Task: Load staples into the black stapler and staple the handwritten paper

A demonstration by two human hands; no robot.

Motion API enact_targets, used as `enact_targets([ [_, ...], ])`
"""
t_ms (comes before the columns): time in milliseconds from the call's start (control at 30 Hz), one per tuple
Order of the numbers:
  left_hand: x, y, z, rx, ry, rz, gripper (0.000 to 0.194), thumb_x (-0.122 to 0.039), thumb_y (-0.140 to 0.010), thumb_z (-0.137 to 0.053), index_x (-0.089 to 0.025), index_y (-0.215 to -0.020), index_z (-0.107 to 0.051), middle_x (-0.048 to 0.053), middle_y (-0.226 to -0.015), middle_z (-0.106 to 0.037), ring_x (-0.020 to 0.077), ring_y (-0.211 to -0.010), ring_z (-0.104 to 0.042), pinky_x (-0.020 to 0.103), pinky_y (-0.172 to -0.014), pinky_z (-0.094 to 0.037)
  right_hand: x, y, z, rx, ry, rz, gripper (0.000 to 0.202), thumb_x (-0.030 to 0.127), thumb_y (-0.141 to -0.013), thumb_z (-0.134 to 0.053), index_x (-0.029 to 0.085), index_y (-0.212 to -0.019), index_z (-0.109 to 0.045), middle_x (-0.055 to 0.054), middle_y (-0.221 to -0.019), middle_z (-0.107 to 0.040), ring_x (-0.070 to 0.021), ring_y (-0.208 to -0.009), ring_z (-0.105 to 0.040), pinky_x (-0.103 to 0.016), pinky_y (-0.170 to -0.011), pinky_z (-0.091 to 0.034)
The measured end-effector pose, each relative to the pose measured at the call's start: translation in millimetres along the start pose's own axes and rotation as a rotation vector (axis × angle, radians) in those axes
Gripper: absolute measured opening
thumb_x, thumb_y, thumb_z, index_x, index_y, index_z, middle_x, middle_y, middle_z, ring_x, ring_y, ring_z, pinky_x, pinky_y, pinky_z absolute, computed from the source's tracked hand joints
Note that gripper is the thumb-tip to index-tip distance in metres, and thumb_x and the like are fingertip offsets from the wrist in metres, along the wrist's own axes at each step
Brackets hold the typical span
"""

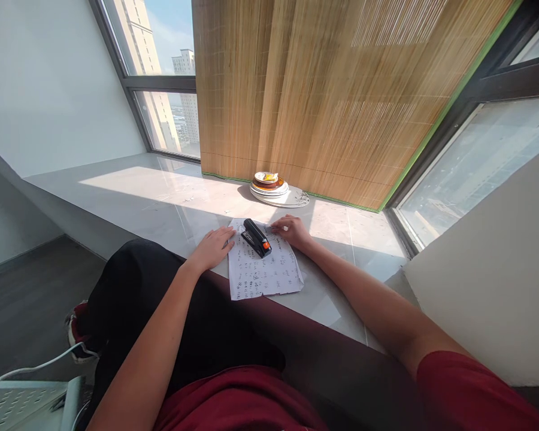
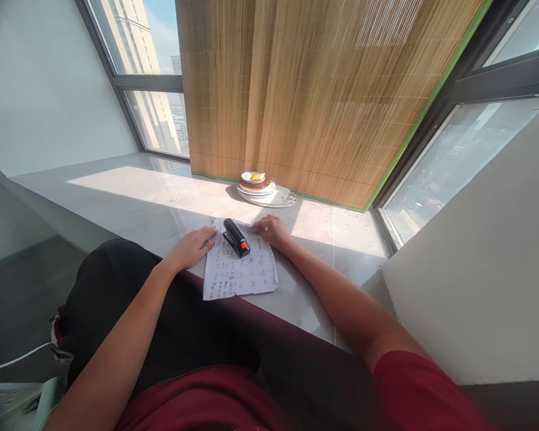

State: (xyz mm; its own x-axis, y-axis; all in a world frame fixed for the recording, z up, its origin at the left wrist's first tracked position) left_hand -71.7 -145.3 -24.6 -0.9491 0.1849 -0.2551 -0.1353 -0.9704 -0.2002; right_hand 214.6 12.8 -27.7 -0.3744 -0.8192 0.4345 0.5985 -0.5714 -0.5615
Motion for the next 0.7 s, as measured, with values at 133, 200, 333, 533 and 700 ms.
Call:
enact_targets([
  [133,-1.0,0.1,1.6,0.015,-0.005,0.005,0.054,-0.043,-0.109,-0.034,-0.023,-0.155,-0.052,0.008,-0.167,-0.045,0.0288,-0.157,-0.036,0.050,-0.130,-0.025,4.3,-1.3,4.3,0.003,0.012,-0.047,0.018,0.029,-0.084,-0.080,0.025,-0.101,-0.083,-0.006,-0.094,-0.081,-0.0266,-0.090,-0.067,-0.041,-0.086,-0.055],
  [200,-1.5,0.2,2.3,0.015,-0.002,0.005,0.054,-0.043,-0.108,-0.035,-0.022,-0.155,-0.052,0.008,-0.167,-0.045,0.0290,-0.157,-0.036,0.050,-0.130,-0.026,6.3,-1.1,6.5,-0.005,0.001,-0.053,0.020,0.027,-0.081,-0.081,0.025,-0.100,-0.082,-0.006,-0.096,-0.080,-0.0268,-0.090,-0.067,-0.041,-0.086,-0.055],
  [333,-1.3,0.1,1.8,0.000,0.007,0.001,0.054,-0.042,-0.108,-0.036,-0.022,-0.155,-0.053,0.008,-0.166,-0.046,0.0295,-0.156,-0.038,0.050,-0.129,-0.027,7.9,-0.1,8.4,-0.007,-0.022,-0.060,0.022,0.019,-0.083,-0.072,0.025,-0.101,-0.082,-0.006,-0.098,-0.080,-0.0270,-0.092,-0.068,-0.043,-0.087,-0.056],
  [533,0.7,-0.3,0.2,0.000,0.008,0.001,0.054,-0.043,-0.108,-0.035,-0.022,-0.155,-0.053,0.008,-0.167,-0.045,0.0284,-0.157,-0.037,0.049,-0.130,-0.026,4.5,-1.8,4.4,0.074,0.032,-0.065,0.025,0.020,-0.086,-0.065,0.024,-0.103,-0.083,-0.009,-0.104,-0.078,-0.0282,-0.101,-0.068,-0.043,-0.093,-0.056],
  [700,1.2,-0.7,-0.1,0.006,0.009,0.003,0.055,-0.043,-0.108,-0.035,-0.021,-0.155,-0.052,0.008,-0.167,-0.044,0.0280,-0.157,-0.036,0.048,-0.130,-0.025,1.2,-2.9,0.8,0.074,0.077,-0.079,0.019,0.022,-0.088,-0.066,0.022,-0.096,-0.084,-0.010,-0.095,-0.072,-0.0274,-0.095,-0.066,-0.042,-0.090,-0.055],
])
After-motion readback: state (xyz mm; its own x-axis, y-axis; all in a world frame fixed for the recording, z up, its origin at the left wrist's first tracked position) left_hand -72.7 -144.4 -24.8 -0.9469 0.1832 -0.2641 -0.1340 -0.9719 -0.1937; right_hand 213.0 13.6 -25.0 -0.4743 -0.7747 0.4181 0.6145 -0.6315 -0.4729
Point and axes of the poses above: each hand's wrist, its own y-axis away from the middle knuckle, its own z-axis out of the back of the hand, x = y × z, the point moved 1 cm from there along -y, towards the middle knuckle
